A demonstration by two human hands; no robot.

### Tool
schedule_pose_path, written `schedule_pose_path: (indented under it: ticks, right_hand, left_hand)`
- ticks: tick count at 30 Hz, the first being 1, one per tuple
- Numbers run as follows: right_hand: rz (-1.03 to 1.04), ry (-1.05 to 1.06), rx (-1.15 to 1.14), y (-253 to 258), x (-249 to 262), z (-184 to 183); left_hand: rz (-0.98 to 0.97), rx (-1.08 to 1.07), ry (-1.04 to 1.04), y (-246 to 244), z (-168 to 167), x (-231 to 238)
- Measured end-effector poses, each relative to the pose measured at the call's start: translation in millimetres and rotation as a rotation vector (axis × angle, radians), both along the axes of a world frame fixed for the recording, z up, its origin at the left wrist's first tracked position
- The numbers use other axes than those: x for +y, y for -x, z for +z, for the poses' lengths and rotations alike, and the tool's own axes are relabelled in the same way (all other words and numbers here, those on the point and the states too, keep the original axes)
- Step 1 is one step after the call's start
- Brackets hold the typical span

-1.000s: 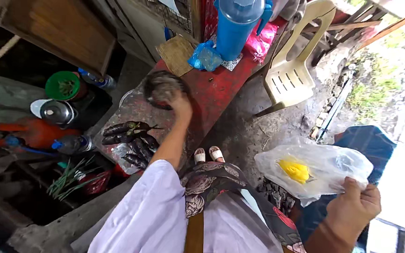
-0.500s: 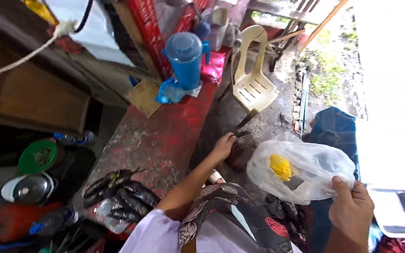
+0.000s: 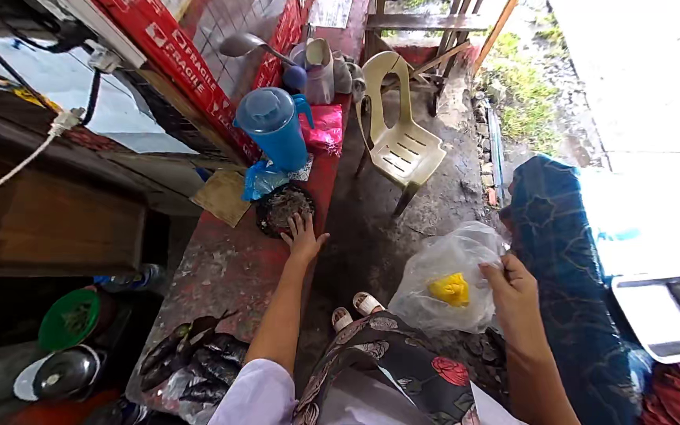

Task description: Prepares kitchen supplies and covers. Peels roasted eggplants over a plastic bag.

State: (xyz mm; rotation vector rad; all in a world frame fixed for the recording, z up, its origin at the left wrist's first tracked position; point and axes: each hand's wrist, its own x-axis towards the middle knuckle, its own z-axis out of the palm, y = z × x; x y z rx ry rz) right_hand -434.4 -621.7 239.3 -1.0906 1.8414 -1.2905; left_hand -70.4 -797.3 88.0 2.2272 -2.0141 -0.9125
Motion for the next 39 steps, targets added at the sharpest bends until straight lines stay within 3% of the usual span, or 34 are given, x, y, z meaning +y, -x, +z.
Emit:
schedule_pose_path:
  ticks: [2, 4, 6, 8, 12, 15, 19, 21, 24, 26, 27, 29, 30, 32, 36, 38, 39]
  right_hand:
    - [0.091, -0.025, 0.007, -10, -12, -3]
    - [0.191, -0.033, -0.031, -26, -26, -3]
    - [0.281, -0.037, -0.105, -46, -41, -2]
    - [0.377, -0.044, -0.198, -69, -55, 0]
    - [0.615, -0.019, -0.249, -112, -78, 5]
    - [0.755, 0.04, -0.148, -139, -96, 14]
    - [0.864, 0.096, -0.108, -179, -118, 32]
    - [0.908, 0.156, -0.133, -202, -130, 36]
    - [0.97, 0.171, -0.13, -237, -151, 23]
    - [1.005, 0.098, -0.105, -259, -171, -3]
    - [1.004, 0.061, -0.071, -267, -180, -20]
    - [0.961, -0.018, 0.038, -279, -189, -47]
    - [0.938, -0.077, 0.115, -283, -188, -49]
    - [0.866, -0.079, 0.304, -287, -178, -44]
    - [0.822, 0.558, 0.538, -294, -133, -65]
    - [1.092, 0.701, 0.587, -297, -122, -83]
    - [1.245, 0.637, 0.639, -296, -122, -93]
  left_hand:
    - [0.042, 0.136, 0.09, 12, 17, 16]
    - [0.108, 0.423, 0.119, 21, 40, 41]
    - [0.094, 0.762, -0.017, 30, 66, 70]
    - [0.021, 0.947, -0.103, 41, 86, 99]
    - [0.151, 0.738, 0.211, 42, 104, 132]
    - [0.268, 0.63, 0.45, 5, 109, 131]
    - [0.318, 0.656, 0.535, -52, 144, 137]
    - [0.278, 0.535, 0.635, -70, 160, 144]
    - [0.19, 0.22, 1.077, -69, 158, 160]
    - [0.153, 0.131, 1.294, -55, 136, 163]
    - [0.122, 0.164, 1.294, -49, 119, 160]
    - [0.094, 0.281, 1.035, -48, 82, 151]
    - [0.123, 0.318, 0.872, -53, 70, 145]
    - [0.19, 0.31, 0.736, -65, 54, 130]
    - [0.226, 0.266, 0.628, -77, 50, 112]
    - [0.178, 0.284, 0.63, -85, 46, 103]
    - [0.181, 0.264, 0.582, -89, 47, 97]
